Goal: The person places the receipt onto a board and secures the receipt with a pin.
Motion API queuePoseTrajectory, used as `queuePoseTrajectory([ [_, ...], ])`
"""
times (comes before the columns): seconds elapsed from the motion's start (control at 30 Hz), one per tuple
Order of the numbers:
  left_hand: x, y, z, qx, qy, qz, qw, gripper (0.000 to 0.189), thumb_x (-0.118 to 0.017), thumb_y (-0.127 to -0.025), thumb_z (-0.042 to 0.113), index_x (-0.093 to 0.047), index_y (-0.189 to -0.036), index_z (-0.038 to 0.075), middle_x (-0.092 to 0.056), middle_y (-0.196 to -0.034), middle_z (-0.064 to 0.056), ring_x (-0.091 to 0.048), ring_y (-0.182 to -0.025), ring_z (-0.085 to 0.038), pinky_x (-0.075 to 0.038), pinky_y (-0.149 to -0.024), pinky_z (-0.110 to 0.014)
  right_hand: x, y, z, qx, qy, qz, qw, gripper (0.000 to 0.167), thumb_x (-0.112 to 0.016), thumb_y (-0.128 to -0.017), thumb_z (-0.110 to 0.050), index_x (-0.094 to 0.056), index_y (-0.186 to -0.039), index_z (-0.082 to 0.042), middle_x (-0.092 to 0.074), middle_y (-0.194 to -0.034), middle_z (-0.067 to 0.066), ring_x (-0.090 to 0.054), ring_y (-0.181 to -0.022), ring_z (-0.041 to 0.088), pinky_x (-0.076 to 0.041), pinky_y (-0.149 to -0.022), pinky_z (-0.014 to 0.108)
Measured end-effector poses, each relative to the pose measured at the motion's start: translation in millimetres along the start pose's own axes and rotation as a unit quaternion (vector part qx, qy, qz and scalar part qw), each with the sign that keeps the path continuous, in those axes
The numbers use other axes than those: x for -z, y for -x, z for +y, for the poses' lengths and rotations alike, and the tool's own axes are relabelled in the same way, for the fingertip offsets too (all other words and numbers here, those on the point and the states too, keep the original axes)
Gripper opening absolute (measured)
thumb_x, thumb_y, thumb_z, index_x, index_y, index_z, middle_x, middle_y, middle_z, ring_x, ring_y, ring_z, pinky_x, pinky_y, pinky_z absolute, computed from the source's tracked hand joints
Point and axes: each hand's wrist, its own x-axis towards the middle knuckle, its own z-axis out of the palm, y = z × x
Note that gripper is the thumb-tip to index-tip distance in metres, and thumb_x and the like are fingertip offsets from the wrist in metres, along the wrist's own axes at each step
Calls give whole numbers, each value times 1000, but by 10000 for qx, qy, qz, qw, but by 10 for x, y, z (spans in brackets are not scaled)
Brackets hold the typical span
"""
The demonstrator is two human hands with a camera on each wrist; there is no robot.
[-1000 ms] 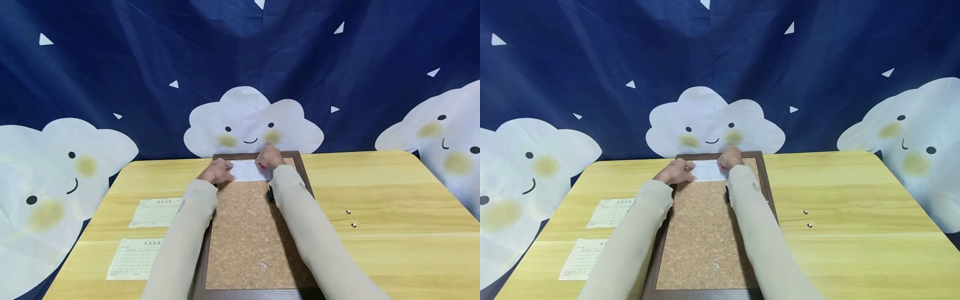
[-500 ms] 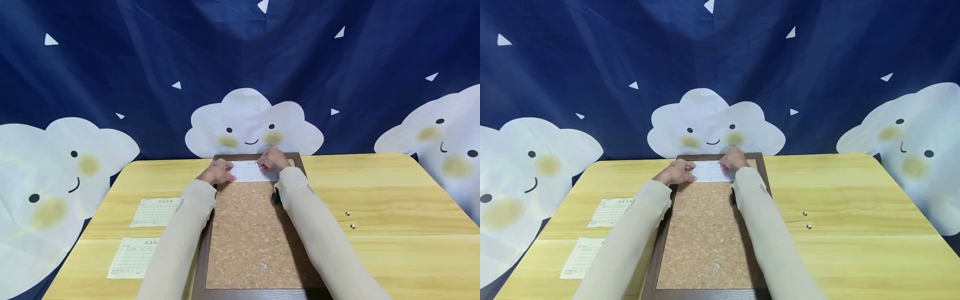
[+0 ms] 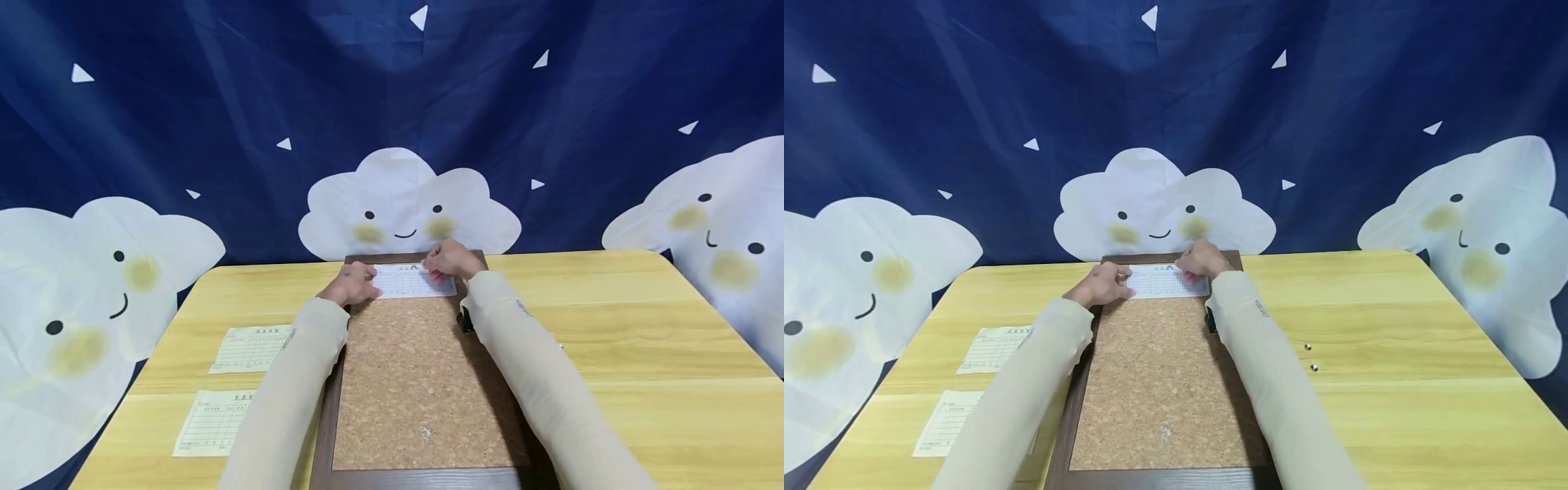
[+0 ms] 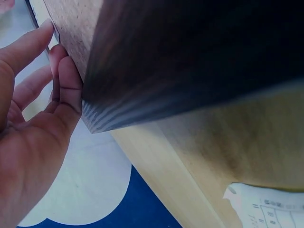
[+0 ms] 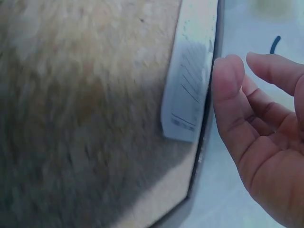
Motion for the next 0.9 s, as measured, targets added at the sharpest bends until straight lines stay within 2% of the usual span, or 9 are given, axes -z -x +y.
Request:
queuePoseTrajectory([
  [0.33,34,34,-36,-404,-138,42,9991,56,-72,-92,16,-53,-142,0,-51,-146,-17,-45,-136,-30,-38,-111,-41,133,142,-21,377,250,-167,9988,21,-57,-96,-4,-66,-101,14,-64,-76,8,-61,-67,13,-58,-70,32],
  [0.6,45,95,-65,-457,38,97,9989,58,-72,-91,16,-52,-143,-1,-50,-146,-17,-47,-133,-30,-40,-108,-41,188,220,15,477,381,-278,9977,19,-58,-96,-5,-65,-98,13,-64,-76,10,-62,-68,16,-58,-72,37],
  [0.77,58,145,-59,-447,237,91,9987,59,-72,-91,16,-51,-144,0,-58,-136,-19,-55,-120,-28,-45,-101,-41,193,289,57,588,532,-304,9964,19,-57,-97,-4,-66,-98,13,-63,-73,10,-61,-66,16,-58,-70,35],
  [0.9,72,175,-52,-497,261,73,9984,61,-72,-92,17,-49,-146,2,-64,-115,-16,-58,-98,-23,-47,-87,-36,199,337,97,654,523,-294,9960,19,-57,-96,-3,-65,-98,14,-61,-72,8,-61,-64,14,-58,-66,32],
])
